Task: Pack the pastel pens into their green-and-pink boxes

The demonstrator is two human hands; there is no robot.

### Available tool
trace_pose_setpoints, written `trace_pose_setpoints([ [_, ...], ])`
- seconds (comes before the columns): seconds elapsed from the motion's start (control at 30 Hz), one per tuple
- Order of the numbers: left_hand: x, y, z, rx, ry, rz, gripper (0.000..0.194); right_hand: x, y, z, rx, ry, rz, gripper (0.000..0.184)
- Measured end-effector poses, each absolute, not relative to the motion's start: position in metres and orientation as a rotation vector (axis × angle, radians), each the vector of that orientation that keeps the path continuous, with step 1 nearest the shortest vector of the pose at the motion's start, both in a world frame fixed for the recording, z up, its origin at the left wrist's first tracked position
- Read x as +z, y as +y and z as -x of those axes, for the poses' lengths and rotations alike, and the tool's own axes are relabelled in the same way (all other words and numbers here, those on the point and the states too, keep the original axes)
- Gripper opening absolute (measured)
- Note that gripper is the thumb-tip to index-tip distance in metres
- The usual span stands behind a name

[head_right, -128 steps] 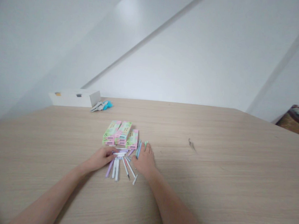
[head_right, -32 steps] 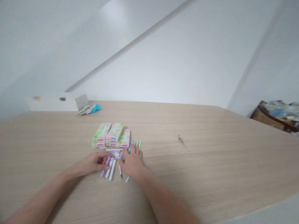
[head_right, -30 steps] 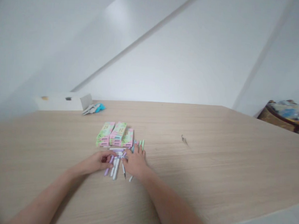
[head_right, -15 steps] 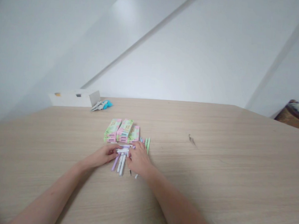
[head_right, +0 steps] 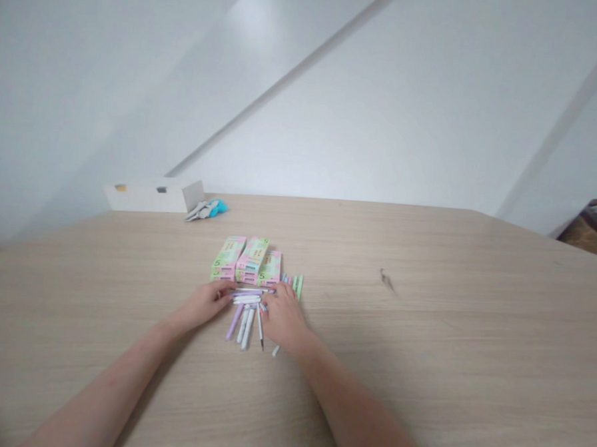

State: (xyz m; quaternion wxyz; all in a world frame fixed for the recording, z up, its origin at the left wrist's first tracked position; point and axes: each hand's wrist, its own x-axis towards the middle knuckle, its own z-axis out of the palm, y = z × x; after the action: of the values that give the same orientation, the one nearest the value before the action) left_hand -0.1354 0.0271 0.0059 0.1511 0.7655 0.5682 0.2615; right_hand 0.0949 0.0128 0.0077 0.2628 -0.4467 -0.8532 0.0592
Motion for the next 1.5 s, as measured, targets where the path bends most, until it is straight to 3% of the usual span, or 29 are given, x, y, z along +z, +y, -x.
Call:
trace_pose_setpoints([
  [0.17, 0.004, 0.027, 0.136, 0.697, 1.687, -2.221, 0.036, 0.006, 0.015, -0.096, 0.132, -2.331, 1.208, 0.015],
  [0.7, 0.000, 0.031, 0.137, 0.638, 1.759, -2.266, 0.038, 0.007, 0.013, -0.094, 0.142, -2.334, 1.250, 0.016],
  [1.5, 0.002, 0.030, 0.141, 0.643, 1.704, -2.234, 0.028, 0.008, 0.012, -0.094, 0.090, -2.385, 1.269, 0.026],
])
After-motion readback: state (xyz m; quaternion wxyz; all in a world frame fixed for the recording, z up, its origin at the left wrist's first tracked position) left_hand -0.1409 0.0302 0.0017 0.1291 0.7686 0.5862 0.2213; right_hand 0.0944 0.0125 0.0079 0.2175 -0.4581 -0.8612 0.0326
